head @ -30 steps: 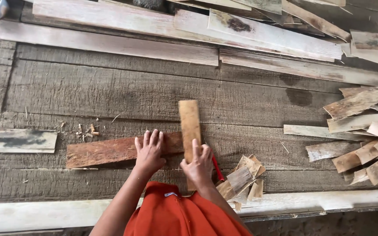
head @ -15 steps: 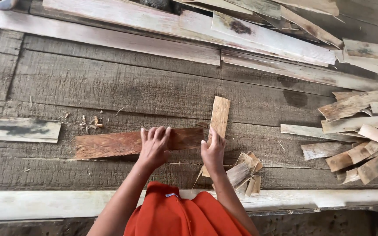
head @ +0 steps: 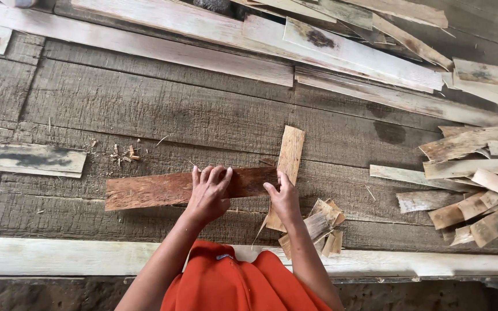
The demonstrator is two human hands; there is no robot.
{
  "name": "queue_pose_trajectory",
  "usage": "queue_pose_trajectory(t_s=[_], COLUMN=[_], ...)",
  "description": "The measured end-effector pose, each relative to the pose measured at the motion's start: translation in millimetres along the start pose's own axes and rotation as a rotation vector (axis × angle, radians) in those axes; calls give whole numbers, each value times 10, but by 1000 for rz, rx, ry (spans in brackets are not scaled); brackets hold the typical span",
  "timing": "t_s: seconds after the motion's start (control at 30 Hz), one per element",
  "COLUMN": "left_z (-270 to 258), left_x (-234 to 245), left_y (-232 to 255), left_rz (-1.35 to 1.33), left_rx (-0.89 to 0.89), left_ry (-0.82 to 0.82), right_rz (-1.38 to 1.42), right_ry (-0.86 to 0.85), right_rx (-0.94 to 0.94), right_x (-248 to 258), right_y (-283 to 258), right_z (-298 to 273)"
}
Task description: The person uses a red utility knife to cut and trim thin wooden planks on a wooden workbench. They repeatedly position planks, score and cut them, and place trimmed pieces into a growing stack on the left side of the bench.
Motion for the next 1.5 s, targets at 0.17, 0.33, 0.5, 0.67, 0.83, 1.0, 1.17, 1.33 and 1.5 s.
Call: queue_pose_trajectory(t_s=[0.17, 0.33, 0.5, 0.67, 0.83, 1.0, 1.17, 1.33, 1.5], left_z=[18, 15, 16, -13, -22, -36, -50, 0, 23], left_x=[107, 220, 326, 243, 281, 395, 361, 383, 252], left_y=[-17, -44, -2, -61, -56, -17, 28, 122, 167], left_rz=[-3, -38, -87, -76, -89, -66, -46, -25, -127], left_rx=[-4, -23, -51, -44, -26, -30, -54, -66, -73], left_ry=[-75, -218, -314, -358, -409, -426, -398, -348, -389], right_rz=[26, -4, -258, -330, -295, -234, -267, -238, -45], right_ry=[-65, -143, -185, -198, -223, -228, -127, -8, -228], right_rx=[70, 108, 241, 357, 387, 250, 103, 201, 173], right_x=[87, 67, 21, 26, -73, -96, 218, 483, 279], right_y=[-261, 158, 338, 293, 447, 143, 489, 305, 321], right_z=[-172, -183, -228, -310, -313, -411, -197, -243, -296])
Point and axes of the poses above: each hand's wrist, its own z-axis towards the middle knuckle, its own x-axis out of the back of the hand, y = z × x, the point moved 8 cm from there along z, towards the middle knuckle, and after that the axes turned 15 degrees about z, right-handed, at the moved point
